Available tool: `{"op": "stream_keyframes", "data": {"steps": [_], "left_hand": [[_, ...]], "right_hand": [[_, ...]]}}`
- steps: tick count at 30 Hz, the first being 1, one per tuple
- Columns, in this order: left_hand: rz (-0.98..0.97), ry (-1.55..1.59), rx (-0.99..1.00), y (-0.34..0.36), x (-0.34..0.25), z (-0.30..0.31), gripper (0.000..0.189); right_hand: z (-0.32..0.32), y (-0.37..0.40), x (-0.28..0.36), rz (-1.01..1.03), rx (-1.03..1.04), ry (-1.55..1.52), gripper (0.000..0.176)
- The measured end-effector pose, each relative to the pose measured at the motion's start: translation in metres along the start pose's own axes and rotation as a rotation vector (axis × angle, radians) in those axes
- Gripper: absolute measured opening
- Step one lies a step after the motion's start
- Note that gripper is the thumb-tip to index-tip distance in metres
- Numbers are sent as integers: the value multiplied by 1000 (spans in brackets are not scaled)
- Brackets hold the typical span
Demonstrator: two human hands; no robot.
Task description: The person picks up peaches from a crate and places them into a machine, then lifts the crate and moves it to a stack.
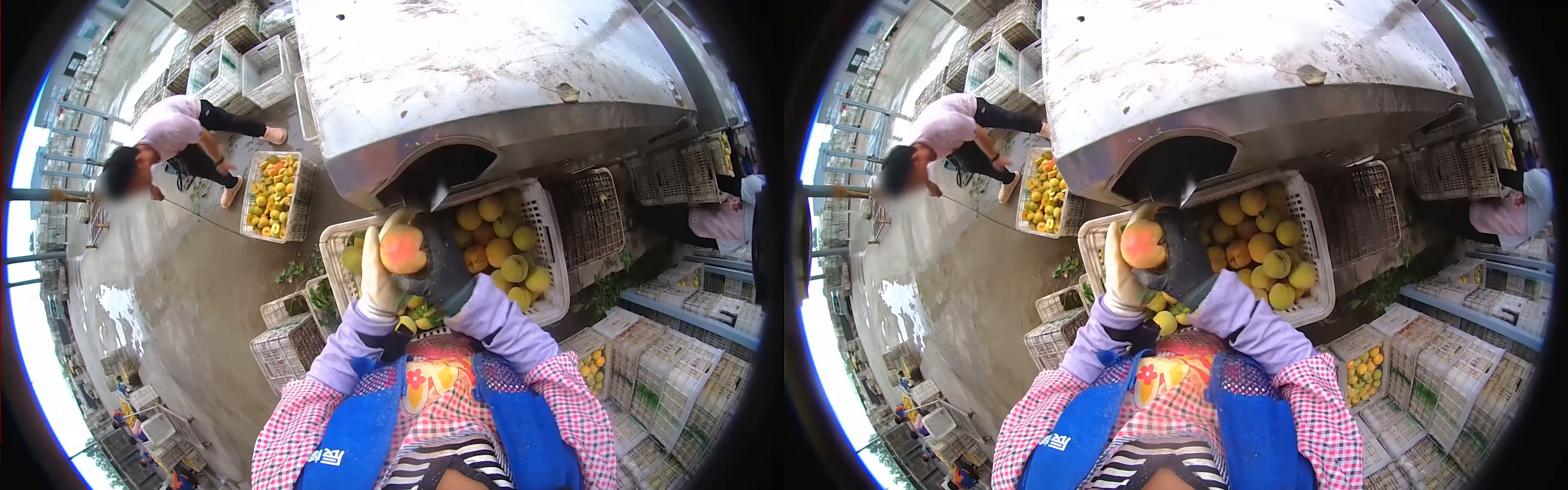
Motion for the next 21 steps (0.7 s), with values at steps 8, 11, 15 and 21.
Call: {"op": "stream_keyframes", "data": {"steps": [8,11,15,21], "left_hand": [[44,71,-43,-6,3,11,51],[23,74,-38,-13,13,13,49],[-74,-88,-310,1,-1,27,52],[3,-793,-416,-14,46,93,56]], "right_hand": [[27,-12,17,204,-238,-59,104],[17,-13,-3,174,-366,326,91],[17,-69,-61,41,-150,194,82],[49,-92,-41,79,-143,295,72]]}}
Point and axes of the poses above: each hand's wrist, its own y-axis away from the middle knuckle, its own z-axis out of the back of the hand, x = y × z, the point moved 5 cm from there along -y, towards the middle knuckle, and after that the axes turned 5 degrees about z, right-handed, at the moved point
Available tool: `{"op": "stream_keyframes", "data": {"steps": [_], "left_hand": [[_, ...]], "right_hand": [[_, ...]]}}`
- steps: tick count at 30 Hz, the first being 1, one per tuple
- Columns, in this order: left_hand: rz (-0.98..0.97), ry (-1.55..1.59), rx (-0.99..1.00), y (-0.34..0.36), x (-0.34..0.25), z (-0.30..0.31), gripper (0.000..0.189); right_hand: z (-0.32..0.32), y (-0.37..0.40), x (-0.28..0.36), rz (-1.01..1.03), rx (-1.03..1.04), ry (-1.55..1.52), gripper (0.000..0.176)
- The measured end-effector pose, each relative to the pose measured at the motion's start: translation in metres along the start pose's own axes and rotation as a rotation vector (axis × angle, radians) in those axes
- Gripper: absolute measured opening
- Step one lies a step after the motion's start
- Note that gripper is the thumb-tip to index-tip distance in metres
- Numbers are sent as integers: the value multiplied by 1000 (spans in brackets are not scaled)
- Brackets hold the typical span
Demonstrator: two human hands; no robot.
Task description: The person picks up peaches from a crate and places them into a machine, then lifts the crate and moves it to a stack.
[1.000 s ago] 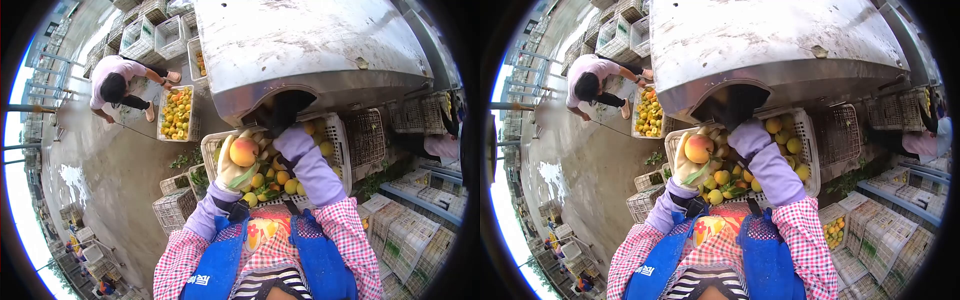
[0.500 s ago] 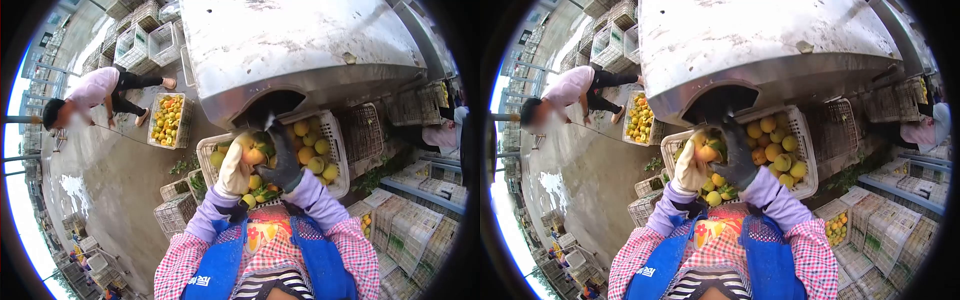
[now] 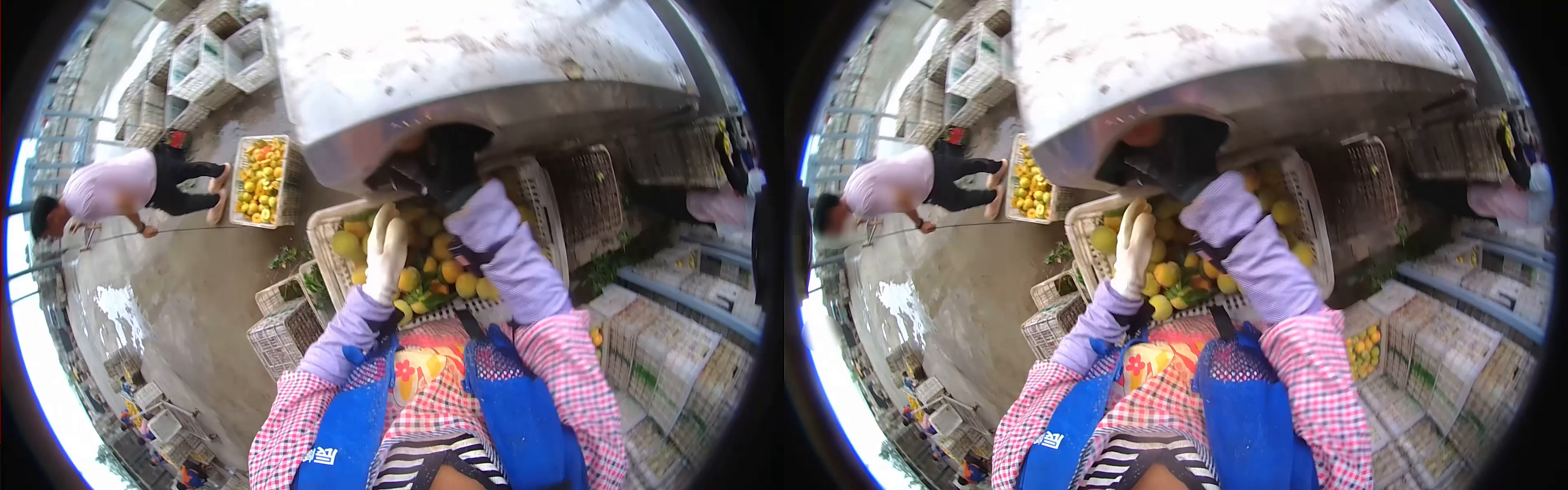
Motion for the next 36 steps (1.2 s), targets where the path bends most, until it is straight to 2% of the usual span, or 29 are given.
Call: {"op": "stream_keyframes", "data": {"steps": [2,3,4,5,6,8,10,14,15,17,19,20,22,23,26,27,28,29,31,32,36], "left_hand": [[-187,-479,50,4,-9,-24,52],[-136,-550,164,3,6,-36,55],[-234,-736,252,1,19,-49,58],[-335,-924,344,2,36,-61,60],[-272,-1130,410,-1,58,-75,70],[-259,-1313,508,-9,97,-98,72],[-188,-1493,618,-21,128,-113,80],[-18,-1597,687,-43,129,-120,73],[-28,-1608,676,-45,129,-122,69],[-39,-1627,644,-47,129,-122,62],[-162,-1564,620,-41,134,-117,57],[-221,-1531,610,-37,137,-114,54],[-129,-1253,582,-36,125,-101,55],[-92,-1113,555,-39,111,-93,56],[425,35,636,-13,56,-57,58],[323,231,755,1,14,-49,57],[423,408,746,19,-14,-49,56],[516,589,728,35,-33,-49,54],[487,539,703,49,-53,-38,55],[278,442,777,45,-60,-35,58],[305,592,682,50,-79,-17,59]], "right_hand": [[51,18,6,-310,92,-359,63],[72,37,-8,-172,134,-205,58],[88,62,-28,-32,175,-55,53],[96,99,-64,-123,280,176,46],[98,131,-98,-205,385,407,39],[88,182,-126,-248,599,592,37],[69,210,-135,-381,935,777,55],[52,249,-167,-521,863,774,70],[54,244,-166,-566,891,724,74],[59,245,-161,-603,731,457,80],[71,254,-151,-563,340,33,84],[70,251,-144,-439,325,29,85],[72,221,-102,-187,299,18,86],[74,207,-86,-189,309,3,86],[79,162,-27,-169,351,-15,85],[80,146,-7,-142,384,5,87],[73,137,6,-110,422,24,88],[62,134,14,-80,373,-29,90],[41,127,29,-16,271,-132,94],[38,122,33,13,175,-150,93],[43,102,57,-39,102,-319,82]]}}
Point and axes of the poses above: each hand's wrist, its own y-axis away from the middle knuckle, its own z-axis out of the back of the hand, x = y × z, the point moved 5 cm from there along -y, towards the middle knuckle, and after that the axes turned 5 degrees about z, right-handed, at the moved point
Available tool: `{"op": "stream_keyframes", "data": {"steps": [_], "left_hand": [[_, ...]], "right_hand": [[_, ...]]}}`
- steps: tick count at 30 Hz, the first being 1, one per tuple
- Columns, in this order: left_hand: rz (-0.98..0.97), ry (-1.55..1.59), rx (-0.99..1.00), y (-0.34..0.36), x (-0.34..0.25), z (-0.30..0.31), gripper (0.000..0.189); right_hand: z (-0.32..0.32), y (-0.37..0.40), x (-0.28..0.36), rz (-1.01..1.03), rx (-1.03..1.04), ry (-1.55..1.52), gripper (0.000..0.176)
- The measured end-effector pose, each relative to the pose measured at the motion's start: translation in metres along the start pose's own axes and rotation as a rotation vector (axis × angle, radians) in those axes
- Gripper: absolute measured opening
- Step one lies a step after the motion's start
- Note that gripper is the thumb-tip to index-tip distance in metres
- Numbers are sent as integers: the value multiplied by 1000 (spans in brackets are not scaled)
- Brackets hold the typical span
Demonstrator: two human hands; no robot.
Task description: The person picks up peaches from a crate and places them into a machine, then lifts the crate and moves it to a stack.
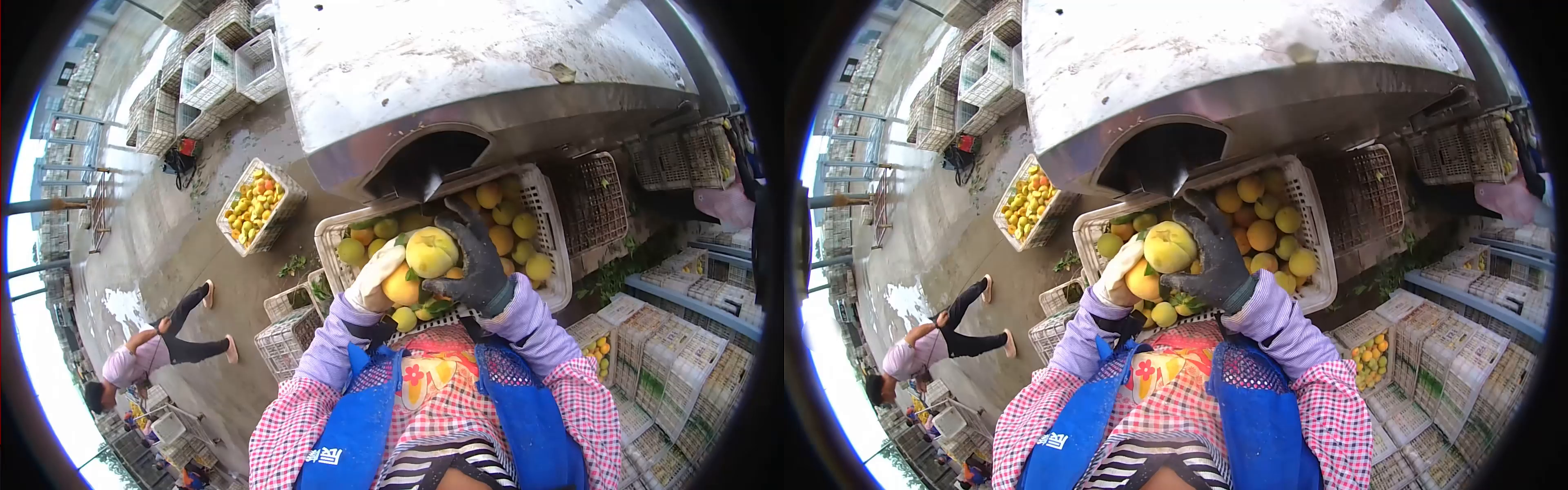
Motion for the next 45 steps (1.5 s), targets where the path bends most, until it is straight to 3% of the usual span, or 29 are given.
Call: {"op": "stream_keyframes", "data": {"steps": [3,5,6,7,10,12,15,17,19,22,23,25,26,28,29,30,32,34,35,38,41,43,45], "left_hand": [[-66,0,-14,0,-18,-2,57],[-198,-1,-96,-7,-25,8,49],[-142,99,-144,-7,-28,8,49],[-85,199,-191,-4,-31,9,48],[-188,149,-220,0,-21,32,46],[-191,171,-159,6,-22,29,46],[-293,170,-105,9,-35,7,50],[-346,162,-156,7,-25,24,64],[-337,60,-108,6,-29,22,71],[-381,52,-153,9,-31,9,77],[-416,90,-197,8,-32,6,71],[-461,165,-284,6,-27,-2,60],[-735,-598,-362,12,-35,-25,54],[-788,-973,-543,15,-41,-34,51],[-767,-994,-541,17,-39,-35,49],[-746,-1015,-540,20,-38,-37,47],[-657,-702,-349,15,-32,-39,41],[-264,354,-247,1,-6,-17,35],[-331,279,-241,1,-10,-15,35],[-491,44,-200,-2,-26,-18,33],[-525,40,-192,-12,-24,-17,32],[-647,-17,-274,-18,-21,2,37],[-679,24,-286,-7,-21,12,41]], "right_hand": [[-6,-17,5,-115,-40,-111,80],[-2,-38,12,122,-197,208,80],[0,-50,15,240,-275,366,81],[-5,-62,6,267,-320,449,74],[-21,-79,-26,333,-277,692,62],[-27,-81,-33,269,-261,689,56],[-46,-90,-90,-102,-68,345,64],[-49,-104,-116,-289,3,204,70],[-42,-105,-102,-279,40,165,78],[-16,-68,-19,-8,86,211,90],[-15,-54,-1,80,103,224,94],[-42,-13,-7,73,30,225,91],[-49,-1,-10,68,-12,230,90],[-40,-7,-11,-219,-20,-276,86],[-42,-7,-12,-366,-24,-538,85],[-41,-4,-16,-378,-90,-663,84],[-34,-13,-19,-198,17,-499,87],[-28,-14,-16,-70,52,-241,90],[-24,-12,-14,-38,32,-65,93],[-27,-9,-14,-85,-114,54,95],[-39,-16,-12,-41,-214,171,99],[-34,-44,-16,33,-290,250,101],[-36,-61,-46,90,-278,524,99]]}}
Point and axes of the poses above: each hand's wrist, its own y-axis away from the middle knuckle, its own z-axis out of the back of the hand, x = y × z, the point moved 5 cm from there along -y, towards the middle knuckle, and after that the axes turned 5 degrees about z, right-handed, at the moved point
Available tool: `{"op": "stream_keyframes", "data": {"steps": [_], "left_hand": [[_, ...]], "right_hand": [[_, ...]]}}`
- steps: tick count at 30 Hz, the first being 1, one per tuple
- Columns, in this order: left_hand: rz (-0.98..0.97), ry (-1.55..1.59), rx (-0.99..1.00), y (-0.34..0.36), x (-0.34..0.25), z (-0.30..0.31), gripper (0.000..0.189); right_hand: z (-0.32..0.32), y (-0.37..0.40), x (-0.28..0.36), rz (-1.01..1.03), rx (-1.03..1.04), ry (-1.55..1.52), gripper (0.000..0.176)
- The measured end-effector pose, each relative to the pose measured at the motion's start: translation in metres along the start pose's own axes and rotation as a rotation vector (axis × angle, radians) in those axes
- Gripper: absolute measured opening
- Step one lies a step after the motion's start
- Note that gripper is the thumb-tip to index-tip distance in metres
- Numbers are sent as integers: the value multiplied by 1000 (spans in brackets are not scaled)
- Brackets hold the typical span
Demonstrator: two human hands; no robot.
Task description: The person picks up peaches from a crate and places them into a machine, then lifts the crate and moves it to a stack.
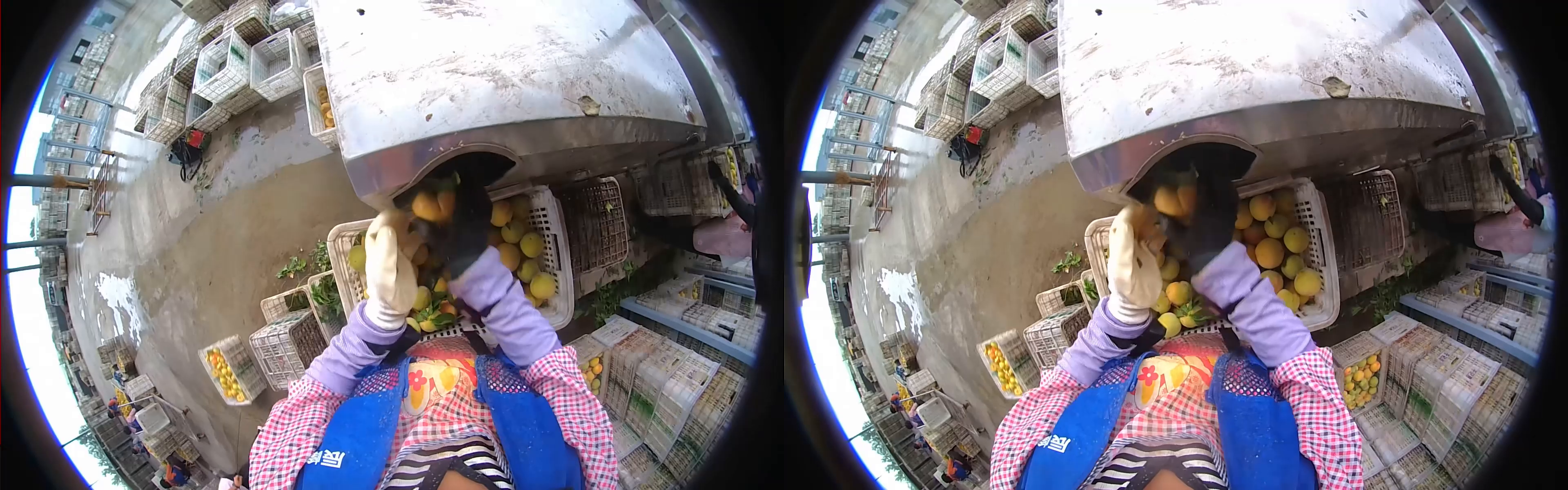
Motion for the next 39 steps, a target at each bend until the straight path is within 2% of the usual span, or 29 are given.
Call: {"op": "stream_keyframes", "data": {"steps": [2,4,6,8,10,11,12,14,15,17,20,21,24,25,28,29,31,32,34,36,37,38,39], "left_hand": [[97,-160,-99,3,17,26,51],[243,-280,-204,11,31,46,55],[300,-307,-212,11,46,51,58],[336,-535,-195,2,57,51,55],[214,-1021,-93,-7,85,62,53],[265,-1127,-40,-5,105,67,55],[327,-1209,94,-5,115,59,58],[289,-1521,306,-1,164,72,64],[332,-1612,373,1,182,71,68],[401,-1787,507,-1,218,58,76],[817,-1765,502,-7,261,40,89],[766,-1811,419,-6,273,36,80],[819,-1792,299,-12,293,45,77],[739,-1770,251,-14,292,47,69],[603,-1710,380,-14,276,60,63],[572,-1565,371,-15,263,71,61],[511,-1275,351,-8,232,102,59],[702,-872,322,-2,211,111,62],[978,-30,232,9,147,86,68],[1018,137,299,16,87,28,67],[864,-44,311,18,78,20,66],[819,-29,305,18,58,3,64],[660,-217,357,14,54,11,64]], "right_hand": [[-16,-12,-13,144,-136,343,89],[-31,-39,-23,-27,108,176,82],[-34,-65,-22,-224,344,13,75],[-30,-71,-27,-415,573,-143,68],[14,-60,-29,-149,187,-208,63],[41,-48,-33,-4,0,-225,61],[56,-31,-40,51,117,-215,54],[72,28,-93,-30,350,11,40],[64,75,-136,-169,463,232,35],[53,120,-172,-375,908,423,35],[31,174,-197,-127,895,669,30],[24,191,-205,18,665,692,28],[-18,189,-232,-390,960,754,27],[-19,183,-231,-434,983,732,28],[-20,186,-228,-522,1049,615,32],[-19,187,-232,-515,1060,552,33],[-5,191,-227,-484,945,255,42],[14,192,-213,-449,816,28,50],[33,170,-167,-507,620,-495,66],[37,130,-97,-694,466,-1100,84],[41,117,-77,-614,461,-1031,88],[45,107,-59,-536,452,-960,93],[49,98,-45,-456,439,-885,98]]}}
Point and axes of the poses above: each hand's wrist, its own y-axis away from the middle knuckle, its own z-axis out of the back of the hand, x = y × z, the point moved 5 cm from there along -y, towards the middle knuckle, and after that the axes turned 5 degrees about z, right-handed, at the moved point
